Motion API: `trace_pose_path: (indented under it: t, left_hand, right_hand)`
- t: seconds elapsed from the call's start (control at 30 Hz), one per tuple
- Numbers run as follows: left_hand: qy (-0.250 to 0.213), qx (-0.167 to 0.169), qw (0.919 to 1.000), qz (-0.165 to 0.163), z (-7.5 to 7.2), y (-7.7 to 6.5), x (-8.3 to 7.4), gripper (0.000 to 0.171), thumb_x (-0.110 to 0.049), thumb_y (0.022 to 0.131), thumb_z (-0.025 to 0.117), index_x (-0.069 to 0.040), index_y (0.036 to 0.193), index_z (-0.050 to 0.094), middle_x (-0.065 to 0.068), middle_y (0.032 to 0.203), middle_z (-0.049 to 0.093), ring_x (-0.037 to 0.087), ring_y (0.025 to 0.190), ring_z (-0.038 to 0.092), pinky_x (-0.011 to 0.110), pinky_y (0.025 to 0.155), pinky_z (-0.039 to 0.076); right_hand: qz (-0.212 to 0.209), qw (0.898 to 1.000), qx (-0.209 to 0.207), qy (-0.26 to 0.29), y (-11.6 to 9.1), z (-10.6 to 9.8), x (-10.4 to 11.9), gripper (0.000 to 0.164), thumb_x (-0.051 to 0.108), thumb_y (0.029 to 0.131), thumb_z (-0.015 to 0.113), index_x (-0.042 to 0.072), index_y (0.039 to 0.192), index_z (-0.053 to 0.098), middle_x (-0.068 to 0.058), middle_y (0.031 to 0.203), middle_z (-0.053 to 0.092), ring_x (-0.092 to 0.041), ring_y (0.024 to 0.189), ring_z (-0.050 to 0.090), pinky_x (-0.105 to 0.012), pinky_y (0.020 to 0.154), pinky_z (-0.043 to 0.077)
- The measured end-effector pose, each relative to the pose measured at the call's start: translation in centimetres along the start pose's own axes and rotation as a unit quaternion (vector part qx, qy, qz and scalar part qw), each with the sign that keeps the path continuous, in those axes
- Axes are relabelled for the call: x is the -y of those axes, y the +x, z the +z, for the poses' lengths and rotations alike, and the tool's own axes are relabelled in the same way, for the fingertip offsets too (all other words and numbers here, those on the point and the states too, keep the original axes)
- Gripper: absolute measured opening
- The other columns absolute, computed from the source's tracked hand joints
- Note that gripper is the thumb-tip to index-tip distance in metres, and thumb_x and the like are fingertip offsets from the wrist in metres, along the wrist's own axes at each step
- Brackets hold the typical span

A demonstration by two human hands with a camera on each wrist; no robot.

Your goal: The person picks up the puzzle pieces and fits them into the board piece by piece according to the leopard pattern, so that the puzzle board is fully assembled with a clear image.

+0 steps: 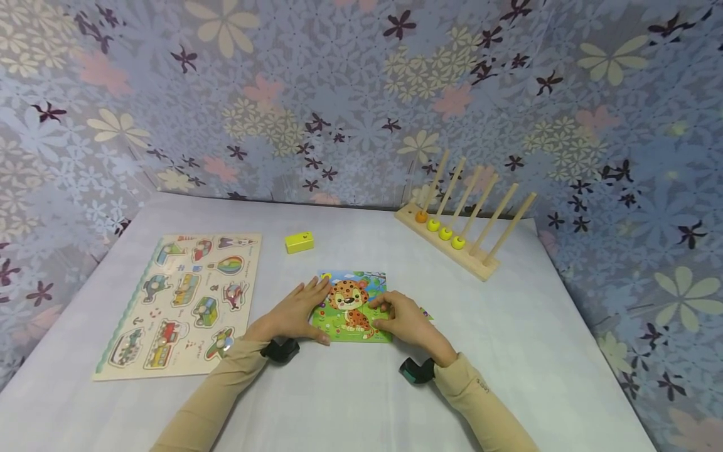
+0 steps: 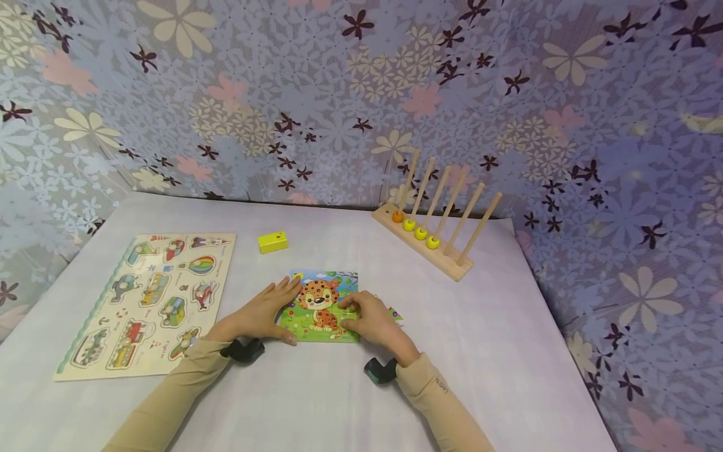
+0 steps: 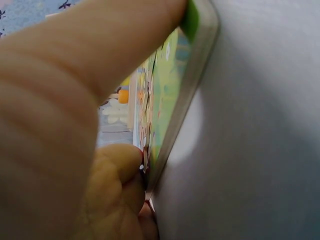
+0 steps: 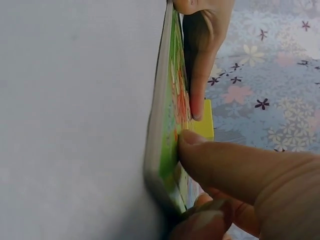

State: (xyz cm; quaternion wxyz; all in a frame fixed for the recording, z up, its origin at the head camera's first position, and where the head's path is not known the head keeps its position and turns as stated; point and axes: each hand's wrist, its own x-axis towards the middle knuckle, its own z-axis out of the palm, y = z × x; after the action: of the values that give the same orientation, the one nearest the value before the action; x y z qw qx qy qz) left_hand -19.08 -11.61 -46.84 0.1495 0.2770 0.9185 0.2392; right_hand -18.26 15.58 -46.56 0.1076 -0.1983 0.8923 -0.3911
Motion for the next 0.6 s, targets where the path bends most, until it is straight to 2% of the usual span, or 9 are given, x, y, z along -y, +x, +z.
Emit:
trace_pose_path:
  t: [0.07,0.17,0.23,0.3,0.4,0.47,0.53,0.6]
  left_hand:
    - [-0.001,0.002,1.0000,0.001,0.0,0.0,0.0,0.114,-0.047,0.071,0.082,-0.001,0.154,0.018,0.016,0.163,0.011,0.037,0.151,0.006,0.055,0.123,0.006]
    - [-0.002,0.003,1.0000,0.002,0.0,0.0,0.1,0.114,-0.048,0.071,0.081,-0.001,0.154,0.018,0.016,0.163,0.010,0.037,0.151,0.005,0.055,0.123,0.006]
    - [-0.001,0.003,1.0000,0.002,0.1,0.1,0.1,0.115,-0.048,0.071,0.081,-0.001,0.154,0.018,0.016,0.163,0.010,0.037,0.151,0.005,0.055,0.123,0.006]
    - [-0.001,0.000,1.0000,0.002,0.1,0.1,0.2,0.115,-0.048,0.071,0.081,-0.002,0.154,0.018,0.015,0.163,0.010,0.037,0.151,0.005,0.055,0.123,0.006]
    - [0.000,-0.001,1.0000,0.003,0.2,0.1,0.3,0.114,-0.048,0.071,0.081,-0.002,0.154,0.018,0.015,0.163,0.010,0.037,0.151,0.006,0.055,0.123,0.006]
    - [-0.001,0.000,1.0000,0.004,0.1,0.1,0.3,0.114,-0.048,0.071,0.081,-0.001,0.154,0.018,0.015,0.163,0.010,0.037,0.151,0.005,0.055,0.123,0.006]
    - [-0.003,0.002,1.0000,0.004,0.1,0.1,0.3,0.114,-0.048,0.071,0.081,-0.002,0.154,0.018,0.015,0.163,0.010,0.037,0.151,0.005,0.055,0.123,0.006]
    - [-0.005,0.002,1.0000,0.004,0.0,0.0,0.3,0.113,-0.047,0.072,0.081,-0.001,0.154,0.018,0.015,0.163,0.010,0.037,0.151,0.005,0.056,0.123,0.006]
  right_hand:
    - [0.003,1.000,0.016,0.027,0.1,-0.2,-0.4,0.029,0.014,0.086,0.072,0.008,0.114,0.066,-0.006,0.093,0.056,-0.008,0.063,0.046,-0.020,0.056,0.043]
    - [0.017,0.994,0.053,0.098,0.4,-0.9,-1.6,0.030,0.017,0.091,0.066,0.005,0.119,0.062,-0.004,0.089,0.056,-0.007,0.057,0.047,-0.020,0.050,0.044]
    - [0.032,0.984,0.066,0.164,0.5,-1.6,-2.6,0.032,0.018,0.096,0.060,0.002,0.124,0.058,-0.002,0.084,0.054,-0.007,0.054,0.047,-0.020,0.048,0.043]
    - [0.043,0.970,0.061,0.231,0.6,-2.3,-3.6,0.036,0.019,0.100,0.054,-0.003,0.128,0.053,0.001,0.080,0.053,-0.006,0.055,0.045,-0.018,0.048,0.040]
    - [0.053,0.948,0.004,0.315,0.6,-3.2,-4.7,0.041,0.020,0.102,0.050,-0.009,0.131,0.046,0.004,0.075,0.051,-0.005,0.059,0.044,-0.017,0.051,0.039]
    - [0.054,0.939,-0.054,0.337,0.6,-3.7,-5.4,0.043,0.019,0.101,0.051,-0.012,0.130,0.044,0.006,0.075,0.051,-0.005,0.061,0.046,-0.017,0.052,0.041]
    - [0.054,0.941,-0.106,0.316,0.5,-4.1,-5.9,0.039,0.017,0.100,0.052,-0.012,0.127,0.047,0.005,0.077,0.054,-0.005,0.063,0.048,-0.017,0.055,0.045]
    - [0.060,0.956,-0.129,0.257,0.4,-4.5,-6.3,0.034,0.014,0.099,0.055,-0.007,0.125,0.054,0.002,0.082,0.057,-0.005,0.064,0.049,-0.017,0.055,0.045]
